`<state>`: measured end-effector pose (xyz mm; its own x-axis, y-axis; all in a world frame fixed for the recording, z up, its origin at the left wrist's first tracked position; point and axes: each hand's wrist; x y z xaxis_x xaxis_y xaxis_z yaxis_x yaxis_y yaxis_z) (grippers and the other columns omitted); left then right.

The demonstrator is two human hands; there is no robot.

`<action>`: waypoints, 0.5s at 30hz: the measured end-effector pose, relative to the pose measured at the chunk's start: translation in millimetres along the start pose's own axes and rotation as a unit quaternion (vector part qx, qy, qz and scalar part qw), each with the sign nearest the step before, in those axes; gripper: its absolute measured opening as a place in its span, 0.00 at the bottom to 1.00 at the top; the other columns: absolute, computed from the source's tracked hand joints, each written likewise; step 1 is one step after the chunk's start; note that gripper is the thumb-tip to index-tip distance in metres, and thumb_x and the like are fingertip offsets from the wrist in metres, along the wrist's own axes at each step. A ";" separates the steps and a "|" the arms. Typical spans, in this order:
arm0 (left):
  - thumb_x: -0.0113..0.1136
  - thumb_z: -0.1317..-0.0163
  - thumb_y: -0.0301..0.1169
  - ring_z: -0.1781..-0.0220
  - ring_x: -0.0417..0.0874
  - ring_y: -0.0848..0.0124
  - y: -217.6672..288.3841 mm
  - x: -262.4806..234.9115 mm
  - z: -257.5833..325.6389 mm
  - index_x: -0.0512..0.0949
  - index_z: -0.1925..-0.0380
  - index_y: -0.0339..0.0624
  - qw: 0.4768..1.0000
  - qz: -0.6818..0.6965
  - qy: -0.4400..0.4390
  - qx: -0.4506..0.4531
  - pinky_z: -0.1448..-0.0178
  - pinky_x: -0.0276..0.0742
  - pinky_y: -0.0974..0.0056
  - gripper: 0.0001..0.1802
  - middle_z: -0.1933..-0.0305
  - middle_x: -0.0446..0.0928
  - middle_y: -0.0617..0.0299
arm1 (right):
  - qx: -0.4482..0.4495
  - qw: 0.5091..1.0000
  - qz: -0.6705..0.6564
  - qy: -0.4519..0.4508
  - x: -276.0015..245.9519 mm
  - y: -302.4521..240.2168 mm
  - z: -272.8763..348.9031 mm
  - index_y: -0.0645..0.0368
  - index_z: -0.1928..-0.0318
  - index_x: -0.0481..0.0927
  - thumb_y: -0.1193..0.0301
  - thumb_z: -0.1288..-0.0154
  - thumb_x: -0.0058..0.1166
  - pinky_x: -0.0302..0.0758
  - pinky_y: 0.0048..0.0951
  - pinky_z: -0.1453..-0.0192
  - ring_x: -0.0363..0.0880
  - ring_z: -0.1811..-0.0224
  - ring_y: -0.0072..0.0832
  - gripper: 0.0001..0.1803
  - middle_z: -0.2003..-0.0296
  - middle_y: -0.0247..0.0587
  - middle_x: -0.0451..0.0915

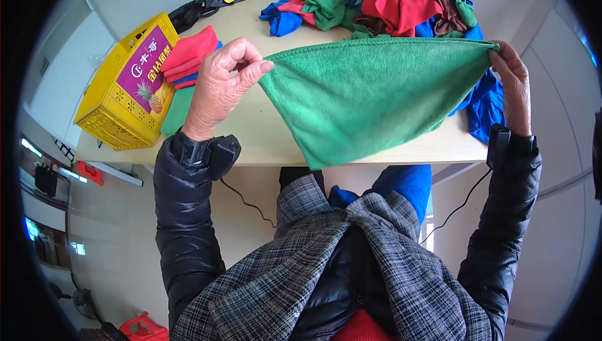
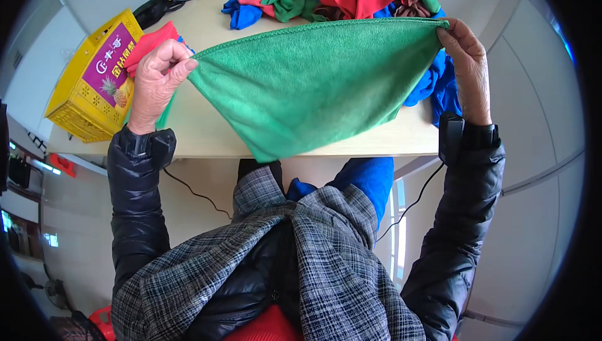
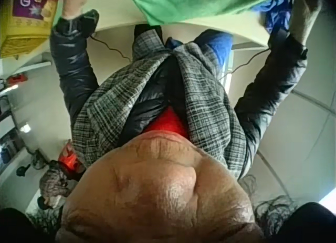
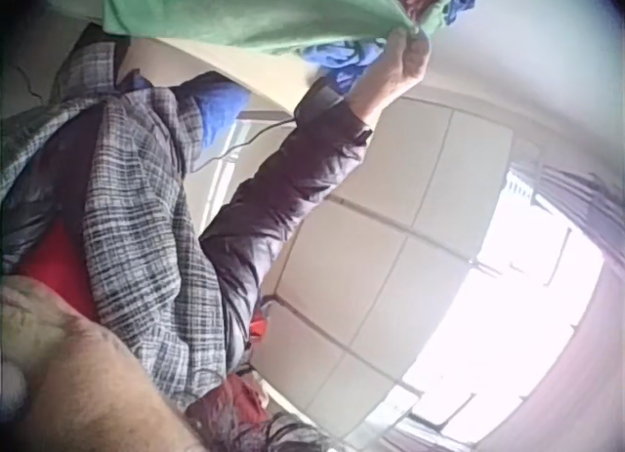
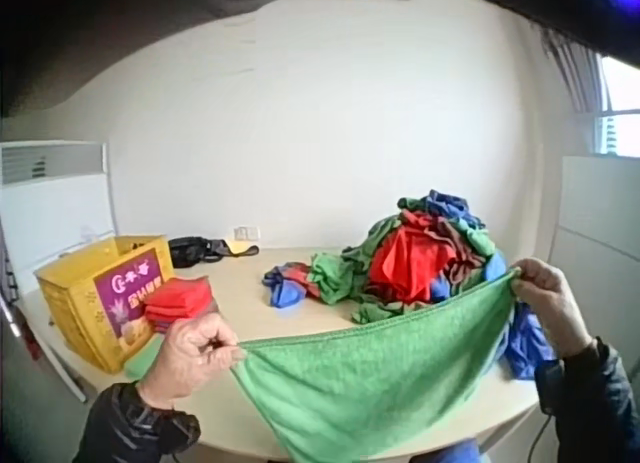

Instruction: Folding a piece of green fabric on a table in a workshop environment.

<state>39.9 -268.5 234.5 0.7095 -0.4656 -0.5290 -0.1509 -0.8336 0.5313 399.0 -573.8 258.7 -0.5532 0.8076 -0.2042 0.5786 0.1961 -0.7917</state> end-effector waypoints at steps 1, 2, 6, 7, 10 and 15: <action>0.68 0.36 0.27 0.70 0.69 0.81 2.4 -1.6 1.4 0.74 0.69 0.38 1.000 0.005 0.009 -0.011 0.65 0.69 0.70 0.10 0.74 0.70 0.68 | -0.003 1.000 -0.009 -0.009 0.7 -2.2 -0.7 0.59 0.48 0.84 0.69 0.27 0.57 0.69 0.23 0.38 0.78 0.52 0.17 0.12 0.58 0.27 0.83; 0.67 0.35 0.27 0.70 0.69 0.82 4.1 -2.8 2.5 0.73 0.69 0.38 1.000 0.010 0.018 -0.023 0.65 0.69 0.70 0.10 0.74 0.70 0.68 | -0.006 1.000 -0.010 -0.009 1.3 -3.6 -0.8 0.59 0.48 0.84 0.69 0.27 0.57 0.69 0.23 0.38 0.78 0.52 0.17 0.12 0.58 0.27 0.83; 0.65 0.34 0.25 0.70 0.69 0.82 5.0 -3.0 5.6 0.74 0.67 0.38 0.997 0.041 0.018 -0.068 0.65 0.69 0.71 0.08 0.74 0.69 0.68 | -0.007 1.000 -0.010 -0.027 3.1 -7.9 1.2 0.59 0.48 0.84 0.69 0.27 0.57 0.69 0.23 0.37 0.78 0.52 0.17 0.12 0.58 0.28 0.83; 0.65 0.34 0.25 0.70 0.69 0.82 7.4 -3.9 6.3 0.74 0.67 0.38 0.997 0.043 0.016 -0.068 0.65 0.69 0.71 0.08 0.74 0.69 0.68 | -0.006 1.000 -0.012 -0.028 3.4 -10.3 1.1 0.59 0.48 0.84 0.69 0.27 0.57 0.69 0.23 0.37 0.78 0.52 0.17 0.12 0.58 0.28 0.83; 0.62 0.32 0.24 0.70 0.69 0.82 17.7 -12.3 7.7 0.75 0.63 0.38 0.986 -0.045 -0.120 -0.103 0.64 0.70 0.72 0.04 0.73 0.69 0.68 | -0.001 1.000 -0.014 -0.027 3.7 -17.6 0.7 0.59 0.48 0.84 0.69 0.27 0.57 0.68 0.24 0.36 0.78 0.51 0.17 0.12 0.58 0.28 0.83; 0.59 0.30 0.25 0.70 0.70 0.82 11.5 -21.2 6.5 0.75 0.59 0.37 0.986 -0.133 -0.101 -0.004 0.63 0.70 0.72 0.05 0.71 0.70 0.70 | -0.019 0.999 -0.001 -0.026 11.3 -28.6 3.4 0.60 0.48 0.83 0.70 0.27 0.56 0.68 0.24 0.36 0.77 0.50 0.17 0.12 0.58 0.28 0.83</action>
Point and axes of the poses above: each hand's wrist, its own z-axis away from the middle knuckle, its own x-axis out of the palm, y = z × x
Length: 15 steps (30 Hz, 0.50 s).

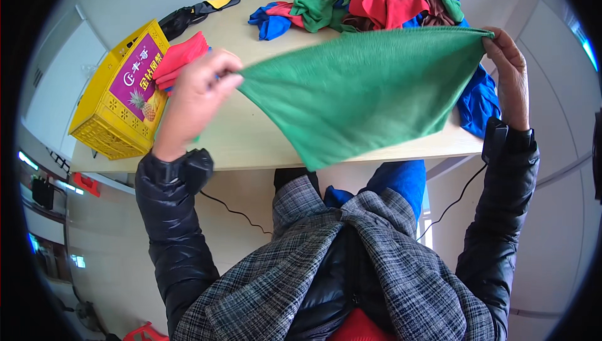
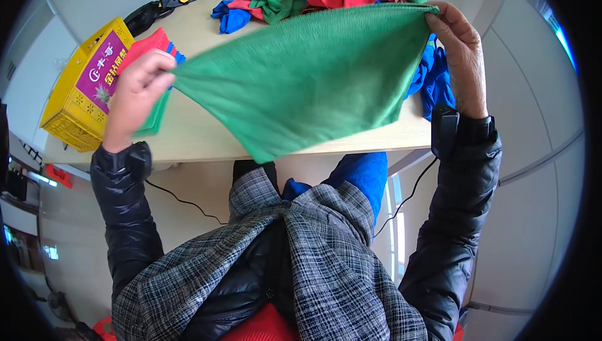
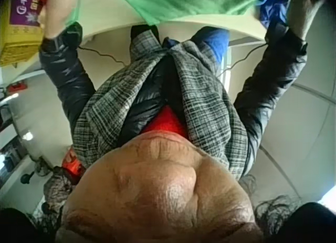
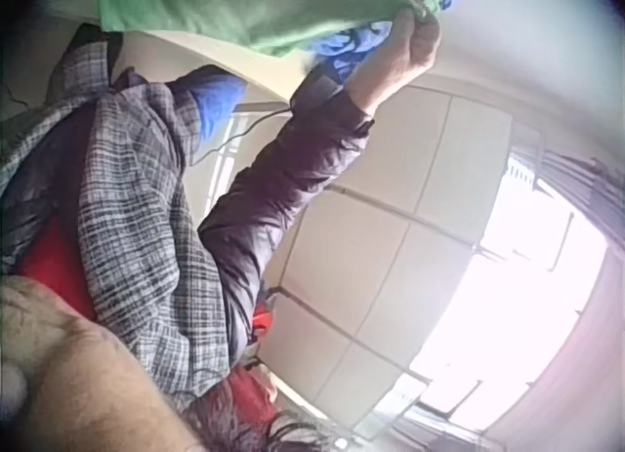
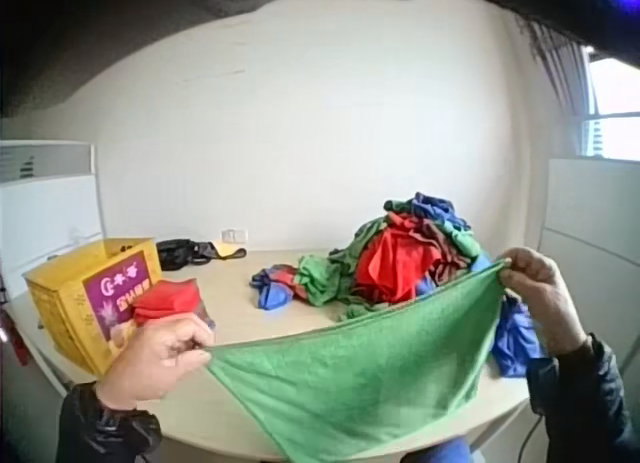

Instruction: Folding a piece of green fabric on a table in a workshop environment.

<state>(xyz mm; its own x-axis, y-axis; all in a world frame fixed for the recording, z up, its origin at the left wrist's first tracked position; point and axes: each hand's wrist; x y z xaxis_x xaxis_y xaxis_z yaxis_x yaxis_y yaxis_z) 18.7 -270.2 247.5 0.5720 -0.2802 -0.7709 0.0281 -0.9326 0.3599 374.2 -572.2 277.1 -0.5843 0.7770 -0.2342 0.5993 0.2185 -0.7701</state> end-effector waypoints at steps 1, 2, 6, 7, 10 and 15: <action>0.59 0.30 0.26 0.70 0.70 0.82 -7.3 -0.3 -2.4 0.75 0.58 0.37 0.997 0.079 0.013 -0.015 0.64 0.70 0.73 0.05 0.71 0.71 0.70 | 0.007 1.000 0.002 -0.002 4.1 1.2 2.3 0.60 0.49 0.83 0.70 0.27 0.56 0.68 0.23 0.37 0.77 0.51 0.17 0.12 0.58 0.27 0.83; 0.59 0.30 0.26 0.70 0.70 0.83 -14.8 -0.8 -4.5 0.75 0.57 0.37 0.987 0.157 0.027 -0.030 0.64 0.69 0.74 0.05 0.70 0.71 0.71 | 0.014 1.000 0.003 -0.004 6.0 3.6 4.3 0.60 0.49 0.83 0.70 0.27 0.56 0.68 0.23 0.38 0.77 0.52 0.17 0.12 0.59 0.27 0.83; 0.57 0.28 0.28 0.71 0.71 0.84 -20.7 -13.1 -6.7 0.76 0.57 0.38 0.958 0.256 0.053 -0.117 0.67 0.67 0.76 0.05 0.69 0.72 0.72 | 0.044 0.998 0.001 -0.050 -0.1 20.1 3.0 0.60 0.49 0.82 0.70 0.27 0.55 0.67 0.21 0.41 0.75 0.54 0.17 0.11 0.61 0.26 0.81; 0.56 0.28 0.28 0.72 0.72 0.85 -22.4 -16.0 -6.7 0.76 0.57 0.39 0.950 0.263 0.059 -0.156 0.68 0.66 0.77 0.05 0.69 0.72 0.73 | 0.046 0.998 0.002 -0.047 0.2 22.4 0.8 0.60 0.49 0.82 0.70 0.27 0.55 0.67 0.21 0.41 0.75 0.54 0.17 0.11 0.61 0.26 0.81; 0.55 0.27 0.29 0.74 0.72 0.86 -38.9 -22.3 -10.9 0.76 0.57 0.41 0.954 0.246 0.055 -0.161 0.71 0.65 0.77 0.04 0.69 0.74 0.71 | 0.037 0.997 0.011 -0.063 10.8 27.0 -12.6 0.60 0.48 0.81 0.69 0.27 0.55 0.69 0.18 0.48 0.74 0.61 0.16 0.12 0.64 0.26 0.79; 0.54 0.27 0.30 0.77 0.77 0.82 -88.7 -4.1 -61.2 0.75 0.57 0.38 0.958 0.223 0.026 -0.181 0.75 0.70 0.74 0.06 0.68 0.77 0.67 | 0.127 0.981 0.002 -0.146 21.9 72.9 -59.0 0.60 0.47 0.81 0.69 0.27 0.54 0.72 0.16 0.53 0.77 0.64 0.17 0.12 0.64 0.27 0.80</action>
Point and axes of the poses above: each hand's wrist, its own z-axis away from the middle knuckle, its own x-axis out of the palm, y = z × x
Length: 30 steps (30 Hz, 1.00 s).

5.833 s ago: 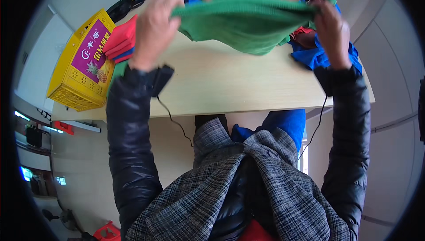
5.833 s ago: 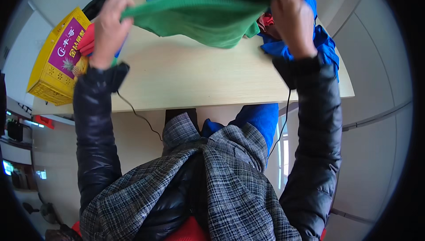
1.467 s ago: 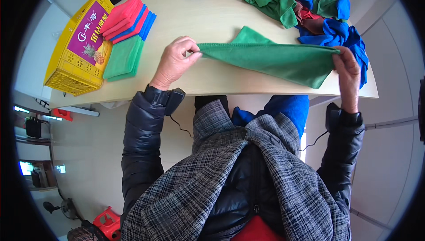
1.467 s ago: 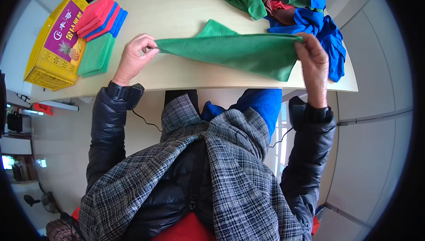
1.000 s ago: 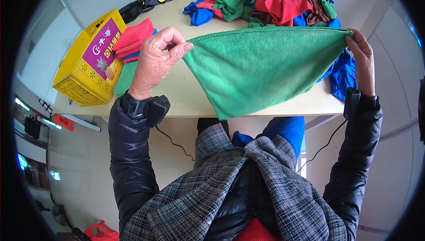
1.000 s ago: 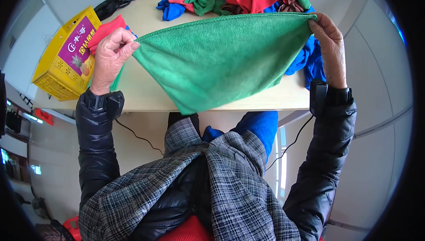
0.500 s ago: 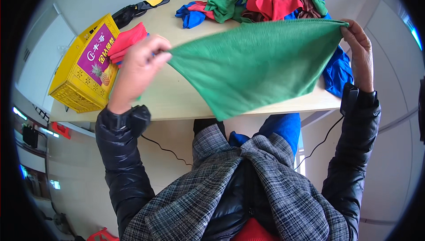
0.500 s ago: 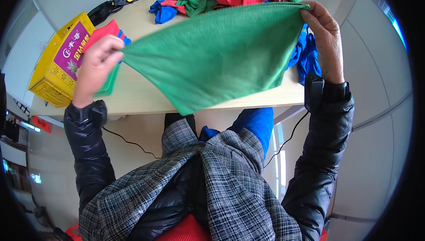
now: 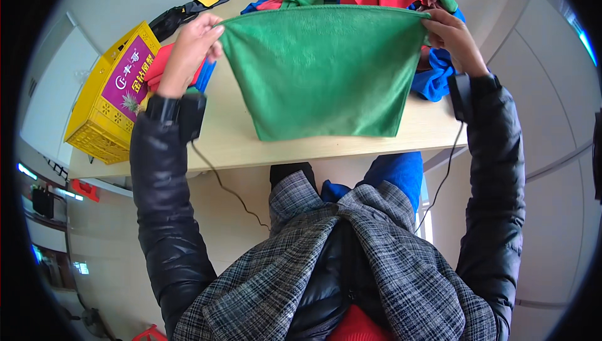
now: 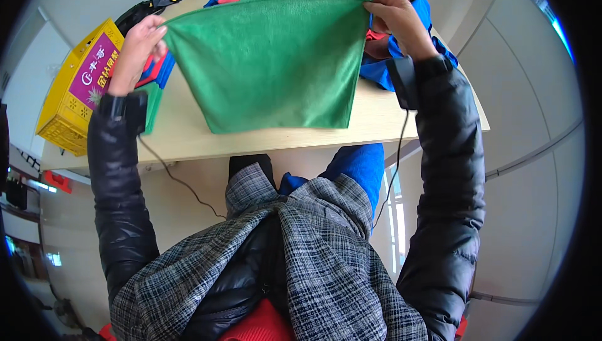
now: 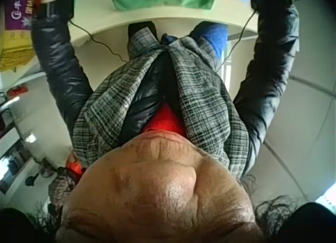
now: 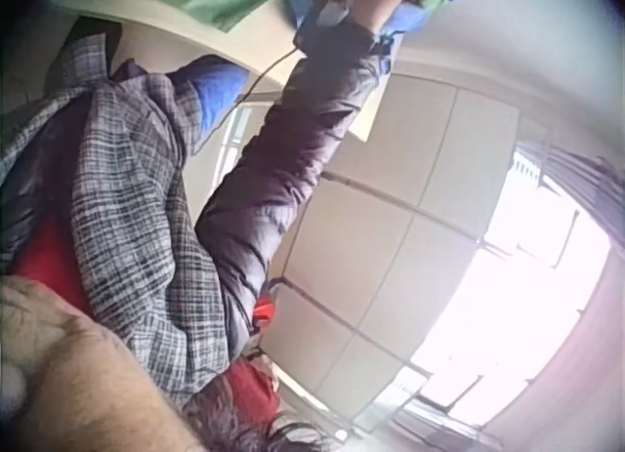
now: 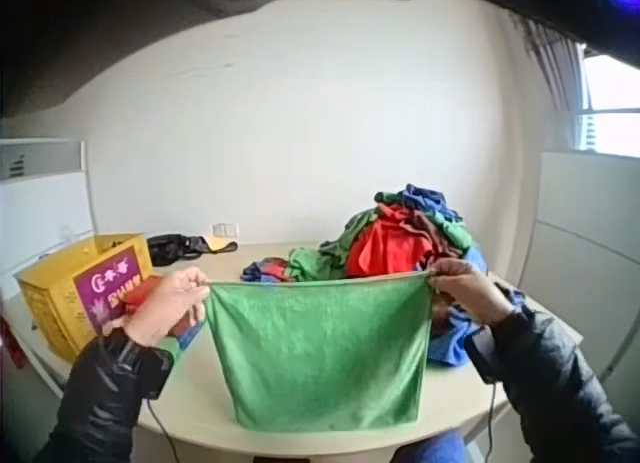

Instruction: Folding a piece of green fabric on a table in a workshop environment.

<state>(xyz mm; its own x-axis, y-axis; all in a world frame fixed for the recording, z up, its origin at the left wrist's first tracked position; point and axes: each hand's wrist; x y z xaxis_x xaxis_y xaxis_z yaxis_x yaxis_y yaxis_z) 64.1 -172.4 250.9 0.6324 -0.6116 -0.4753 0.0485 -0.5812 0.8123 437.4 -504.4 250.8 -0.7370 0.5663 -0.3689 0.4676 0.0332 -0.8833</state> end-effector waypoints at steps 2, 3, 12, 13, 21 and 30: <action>0.52 0.25 0.31 0.68 0.83 0.76 -21.7 -3.0 -36.2 0.74 0.51 0.39 0.999 0.045 -0.005 -0.026 0.64 0.78 0.73 0.09 0.64 0.79 0.63 | 0.066 0.993 -0.034 0.090 15.9 8.6 -27.4 0.60 0.46 0.80 0.69 0.26 0.54 0.76 0.17 0.55 0.82 0.63 0.17 0.13 0.62 0.30 0.82; 0.52 0.25 0.31 0.68 0.83 0.76 -18.8 -3.3 -49.9 0.74 0.51 0.39 0.999 0.046 -0.008 -0.023 0.64 0.78 0.73 0.09 0.64 0.79 0.63 | 0.066 0.993 -0.033 0.094 7.3 12.8 -40.6 0.60 0.46 0.80 0.69 0.26 0.54 0.76 0.17 0.55 0.82 0.63 0.17 0.13 0.62 0.30 0.82; 0.50 0.27 0.26 0.53 0.85 0.71 -32.9 5.8 -29.9 0.74 0.50 0.33 0.983 0.005 0.108 0.150 0.46 0.80 0.67 0.10 0.54 0.80 0.60 | -0.289 0.945 0.124 0.092 7.2 22.5 -27.7 0.63 0.51 0.81 0.76 0.29 0.54 0.80 0.24 0.51 0.82 0.55 0.24 0.09 0.59 0.34 0.83; 0.50 0.27 0.24 0.50 0.83 0.72 -47.5 13.3 -11.8 0.74 0.49 0.34 0.982 -0.051 0.118 0.135 0.45 0.78 0.66 0.10 0.53 0.80 0.61 | -0.410 0.854 0.314 0.061 8.0 43.0 -17.2 0.61 0.46 0.81 0.74 0.28 0.54 0.80 0.24 0.47 0.82 0.47 0.25 0.13 0.55 0.32 0.83; 0.54 0.37 0.18 0.45 0.81 0.63 -178.4 102.7 140.0 0.74 0.57 0.36 0.982 -0.191 -0.001 0.018 0.42 0.75 0.63 0.09 0.45 0.80 0.55 | -0.066 0.984 0.165 -0.028 128.5 177.0 123.6 0.59 0.53 0.81 0.81 0.37 0.56 0.77 0.32 0.44 0.81 0.50 0.32 0.12 0.53 0.38 0.84; 0.55 0.39 0.17 0.43 0.81 0.52 -153.4 105.7 176.4 0.75 0.59 0.36 0.967 -0.256 -0.008 0.004 0.44 0.77 0.59 0.09 0.42 0.79 0.52 | -0.135 0.949 0.284 -0.030 138.1 143.7 164.1 0.60 0.60 0.80 0.80 0.46 0.57 0.77 0.40 0.43 0.79 0.49 0.44 0.11 0.55 0.42 0.83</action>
Point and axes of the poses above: each hand's wrist, its own z-axis away from the middle knuckle, its own x-axis out of the palm, y = z × x
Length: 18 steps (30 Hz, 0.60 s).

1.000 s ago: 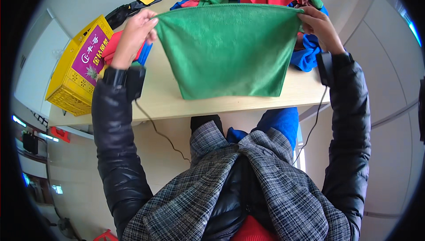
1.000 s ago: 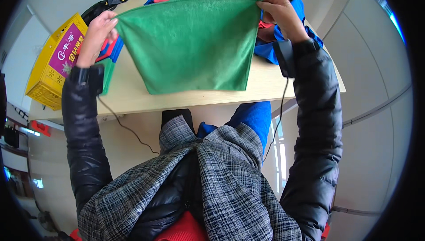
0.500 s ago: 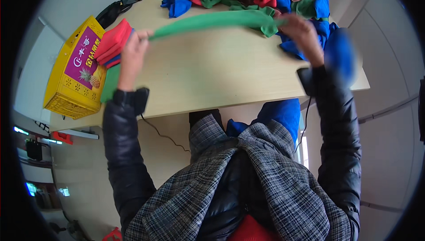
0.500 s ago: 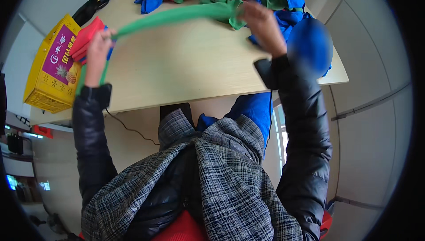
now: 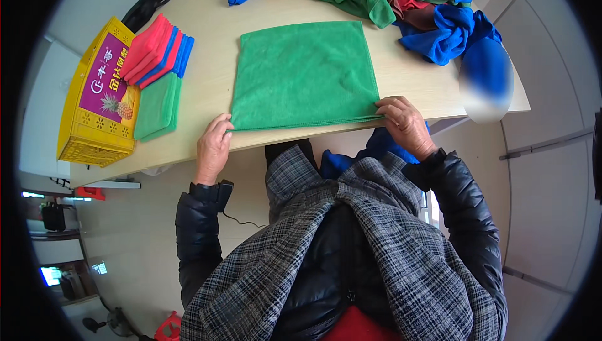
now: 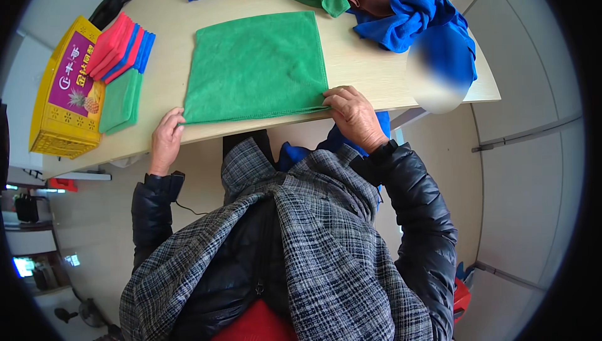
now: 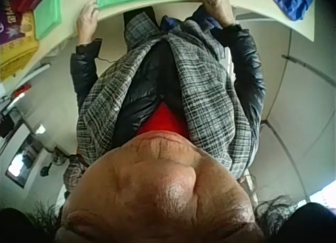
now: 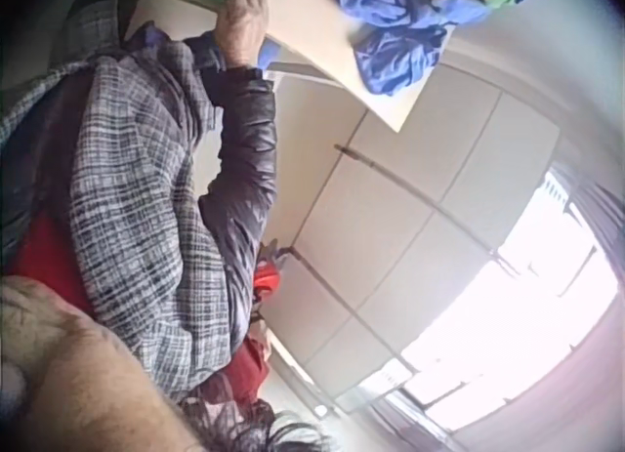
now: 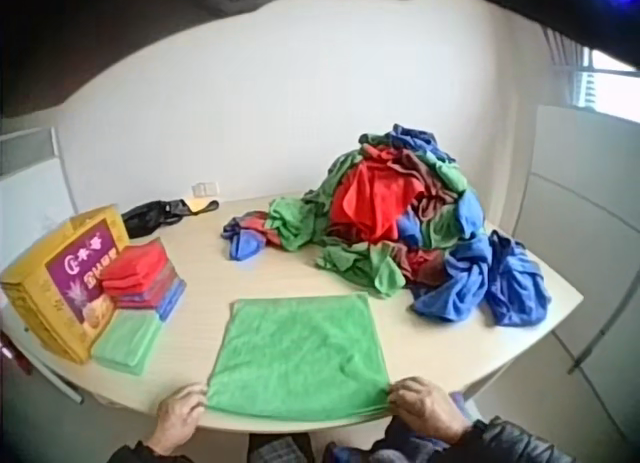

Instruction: Folding a piece of green fabric on a table in a workshop environment.

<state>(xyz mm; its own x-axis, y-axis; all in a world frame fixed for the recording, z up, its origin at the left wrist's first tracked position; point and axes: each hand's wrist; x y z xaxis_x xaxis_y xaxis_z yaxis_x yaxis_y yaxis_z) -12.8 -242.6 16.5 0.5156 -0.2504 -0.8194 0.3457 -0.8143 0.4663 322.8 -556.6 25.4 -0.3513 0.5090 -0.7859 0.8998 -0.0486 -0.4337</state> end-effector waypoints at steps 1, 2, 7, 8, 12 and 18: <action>0.55 0.39 0.17 0.43 0.81 0.52 1.4 -2.9 2.6 0.75 0.59 0.36 1.000 0.001 -0.003 0.001 0.44 0.77 0.59 0.09 0.42 0.79 0.52 | 0.003 1.000 0.000 0.000 -1.5 -2.6 0.8 0.60 0.60 0.80 0.80 0.46 0.57 0.77 0.40 0.43 0.79 0.49 0.44 0.11 0.55 0.42 0.83; 0.56 0.40 0.17 0.43 0.81 0.52 2.0 -6.1 5.7 0.75 0.59 0.36 1.000 -0.009 -0.012 0.009 0.45 0.77 0.59 0.09 0.42 0.79 0.52 | -0.008 1.000 0.005 -0.012 -2.6 -4.9 1.3 0.60 0.60 0.80 0.79 0.45 0.57 0.77 0.40 0.43 0.79 0.49 0.43 0.11 0.55 0.42 0.83; 0.57 0.38 0.20 0.43 0.81 0.52 18.7 -26.8 2.7 0.76 0.58 0.35 0.994 -0.006 -0.112 0.003 0.44 0.77 0.58 0.08 0.41 0.79 0.51 | -0.015 0.992 -0.004 -0.123 -27.1 -8.4 -4.6 0.60 0.58 0.81 0.75 0.40 0.58 0.76 0.41 0.42 0.79 0.48 0.44 0.09 0.53 0.44 0.83; 0.58 0.38 0.22 0.43 0.81 0.51 23.4 -33.1 3.8 0.76 0.58 0.35 0.988 0.001 -0.151 -0.013 0.43 0.77 0.57 0.09 0.41 0.79 0.51 | -0.011 0.986 -0.016 -0.167 -31.5 -10.0 -8.9 0.60 0.58 0.81 0.74 0.38 0.58 0.75 0.41 0.41 0.79 0.47 0.45 0.08 0.52 0.45 0.82; 0.59 0.34 0.30 0.43 0.81 0.50 17.5 -28.0 -44.1 0.78 0.54 0.36 0.991 0.000 -0.130 0.030 0.41 0.77 0.56 0.12 0.40 0.78 0.49 | 0.056 0.985 -0.027 -0.158 -20.8 -22.2 -58.5 0.60 0.52 0.80 0.68 0.32 0.56 0.74 0.42 0.38 0.77 0.44 0.45 0.12 0.47 0.47 0.80; 0.51 0.27 0.46 0.23 0.62 0.54 12.4 84.7 -134.5 0.65 0.29 0.49 0.974 -0.111 -0.097 0.171 0.23 0.60 0.50 0.30 0.24 0.62 0.53 | -0.011 0.984 0.129 -0.126 118.3 -21.7 -133.3 0.57 0.28 0.63 0.50 0.26 0.46 0.58 0.52 0.24 0.57 0.24 0.49 0.35 0.26 0.48 0.61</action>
<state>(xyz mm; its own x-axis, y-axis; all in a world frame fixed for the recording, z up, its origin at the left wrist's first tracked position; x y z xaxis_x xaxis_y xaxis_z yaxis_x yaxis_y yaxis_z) 140.6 -203.4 -2.3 0.2882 -0.1162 -0.9505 0.1332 -0.9781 0.1599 296.3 -380.8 0.7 -0.1617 0.2522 -0.9541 0.9718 -0.1277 -0.1985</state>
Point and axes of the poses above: each hand's wrist, its own z-axis away from the middle knuckle, its own x-axis out of the palm, y = z × x
